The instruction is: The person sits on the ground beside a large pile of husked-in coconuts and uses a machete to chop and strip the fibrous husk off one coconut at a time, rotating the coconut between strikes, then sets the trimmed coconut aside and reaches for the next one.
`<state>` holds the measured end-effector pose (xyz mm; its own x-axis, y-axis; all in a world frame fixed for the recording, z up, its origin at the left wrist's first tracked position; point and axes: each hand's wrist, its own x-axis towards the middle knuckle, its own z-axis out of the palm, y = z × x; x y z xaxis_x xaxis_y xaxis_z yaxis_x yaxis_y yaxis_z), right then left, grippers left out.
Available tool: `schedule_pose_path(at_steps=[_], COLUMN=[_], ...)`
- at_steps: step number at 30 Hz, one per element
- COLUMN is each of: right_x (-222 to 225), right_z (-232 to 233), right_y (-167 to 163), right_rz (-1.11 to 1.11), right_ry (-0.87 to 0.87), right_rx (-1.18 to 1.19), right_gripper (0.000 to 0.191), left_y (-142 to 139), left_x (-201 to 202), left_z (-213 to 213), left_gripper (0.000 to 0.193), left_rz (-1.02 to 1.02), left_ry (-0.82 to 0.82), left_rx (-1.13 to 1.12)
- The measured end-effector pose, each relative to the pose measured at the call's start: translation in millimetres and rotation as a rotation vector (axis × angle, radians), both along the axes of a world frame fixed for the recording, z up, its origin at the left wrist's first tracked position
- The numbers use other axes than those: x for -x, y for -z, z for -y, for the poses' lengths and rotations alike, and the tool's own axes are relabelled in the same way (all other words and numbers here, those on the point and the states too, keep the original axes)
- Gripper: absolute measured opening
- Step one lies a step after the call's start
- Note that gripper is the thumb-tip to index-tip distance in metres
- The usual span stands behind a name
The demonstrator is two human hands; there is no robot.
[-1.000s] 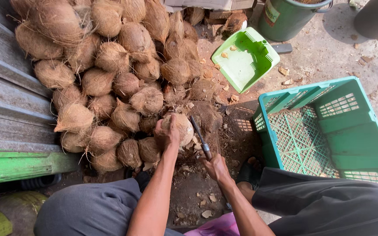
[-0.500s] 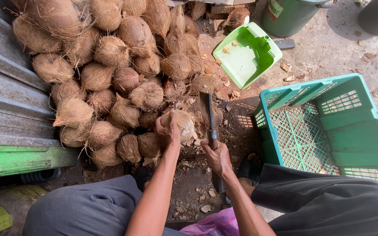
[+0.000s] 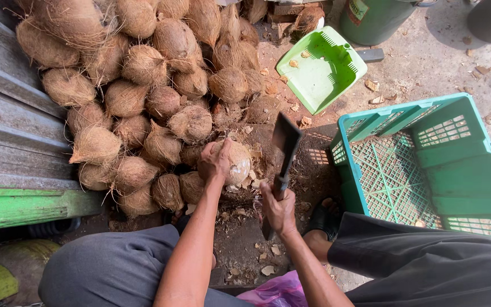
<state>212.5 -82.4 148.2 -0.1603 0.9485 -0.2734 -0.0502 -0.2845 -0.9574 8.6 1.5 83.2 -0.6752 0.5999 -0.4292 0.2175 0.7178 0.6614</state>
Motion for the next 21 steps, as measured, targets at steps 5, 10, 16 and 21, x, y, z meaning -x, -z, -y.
schedule_pose_path(at_steps=[5,10,16,21], right_x=[1,-5,13,2], right_z=[-5,-7,2,0], right_y=[6,1,4,18], right_rz=[0.333,0.017,0.439,0.282], right_ry=[-0.164,0.01,-0.207,-0.076], right_rx=[0.16,-0.075,0.234,-0.102], right_gripper=[0.044,0.04,0.045,0.043], left_y=[-17,-30,-24,-13], left_x=[1,-2,-4,-8], left_z=[2,6,2,8], left_gripper=[0.068,0.072,0.072,0.065], left_rz=[0.069,0.022,0.064,-0.022], left_ry=[0.026,0.04,-0.007,-0.06], left_rx=[0.106,0.138,0.125,0.024])
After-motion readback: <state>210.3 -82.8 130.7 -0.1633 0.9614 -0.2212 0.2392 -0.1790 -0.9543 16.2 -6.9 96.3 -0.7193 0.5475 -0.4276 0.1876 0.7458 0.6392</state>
